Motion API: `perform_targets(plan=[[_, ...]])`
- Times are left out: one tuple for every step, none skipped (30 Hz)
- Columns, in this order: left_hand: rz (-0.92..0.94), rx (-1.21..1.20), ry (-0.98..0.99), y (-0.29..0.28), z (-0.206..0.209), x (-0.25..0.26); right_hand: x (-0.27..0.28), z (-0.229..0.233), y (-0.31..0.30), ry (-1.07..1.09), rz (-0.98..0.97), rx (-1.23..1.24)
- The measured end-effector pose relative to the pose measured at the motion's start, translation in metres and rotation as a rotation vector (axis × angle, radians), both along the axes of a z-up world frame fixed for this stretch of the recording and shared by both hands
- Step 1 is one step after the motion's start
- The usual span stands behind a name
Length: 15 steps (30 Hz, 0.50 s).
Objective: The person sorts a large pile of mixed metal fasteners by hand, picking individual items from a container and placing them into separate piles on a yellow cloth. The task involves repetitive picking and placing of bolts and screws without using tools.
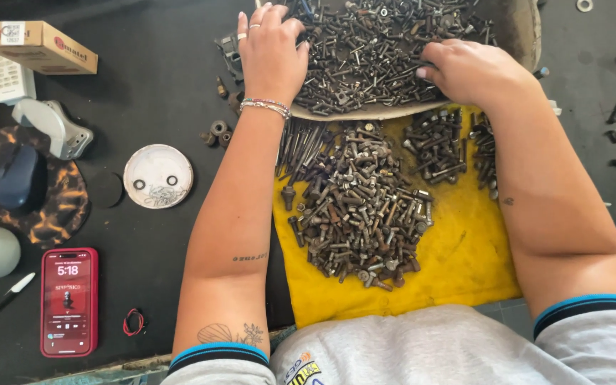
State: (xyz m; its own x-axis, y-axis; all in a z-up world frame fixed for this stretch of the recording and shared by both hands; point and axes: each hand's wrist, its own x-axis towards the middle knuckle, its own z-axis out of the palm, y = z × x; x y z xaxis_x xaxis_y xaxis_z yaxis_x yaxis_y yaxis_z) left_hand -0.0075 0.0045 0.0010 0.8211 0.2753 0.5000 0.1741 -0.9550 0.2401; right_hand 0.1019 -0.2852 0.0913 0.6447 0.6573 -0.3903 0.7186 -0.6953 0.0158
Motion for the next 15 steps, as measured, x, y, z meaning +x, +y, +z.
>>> perform_targets(plan=[[0.002,0.000,0.000,0.000,0.001,-0.001,0.001,-0.001,-0.001,0.000,0.002,0.000],[0.001,-0.003,0.004,-0.001,0.001,-0.001,0.002,-0.001,-0.002,0.007,-0.004,0.014],[0.000,-0.004,0.006,-0.001,0.003,-0.001,0.003,-0.001,-0.003,0.012,-0.011,0.028],[0.001,-0.003,0.004,0.000,0.002,0.000,0.000,0.009,-0.002,0.010,-0.010,0.030],[0.000,-0.004,0.004,0.000,0.001,0.000,-0.004,0.018,0.000,0.065,-0.050,0.053],[-0.001,-0.005,0.005,0.001,-0.001,0.001,-0.007,0.028,0.001,0.120,-0.089,0.077],[0.000,-0.006,0.006,0.001,0.000,0.001,-0.012,0.038,0.002,0.120,-0.088,0.076],[-0.006,-0.006,-0.002,0.001,0.000,0.001,-0.016,0.049,0.002,0.145,-0.144,0.071],[-0.011,-0.007,-0.007,0.001,-0.001,0.000,-0.021,0.058,0.003,0.173,-0.201,0.063],[-0.010,-0.009,-0.004,0.000,-0.001,0.000,-0.022,0.061,-0.001,0.176,-0.200,0.061],[-0.008,-0.009,-0.002,0.000,0.000,0.000,-0.022,0.064,-0.003,0.188,-0.176,0.154],[-0.005,-0.009,0.000,0.000,0.002,0.000,-0.023,0.068,-0.006,0.199,-0.153,0.248],[-0.004,-0.007,-0.002,0.000,0.001,0.000,-0.018,0.064,-0.009,0.197,-0.151,0.249],[-0.004,-0.002,-0.005,0.000,0.001,0.000,-0.014,0.062,-0.013,0.218,-0.059,0.330],[-0.003,0.002,-0.006,0.000,0.000,-0.001,-0.009,0.058,-0.015,0.238,0.036,0.409]])
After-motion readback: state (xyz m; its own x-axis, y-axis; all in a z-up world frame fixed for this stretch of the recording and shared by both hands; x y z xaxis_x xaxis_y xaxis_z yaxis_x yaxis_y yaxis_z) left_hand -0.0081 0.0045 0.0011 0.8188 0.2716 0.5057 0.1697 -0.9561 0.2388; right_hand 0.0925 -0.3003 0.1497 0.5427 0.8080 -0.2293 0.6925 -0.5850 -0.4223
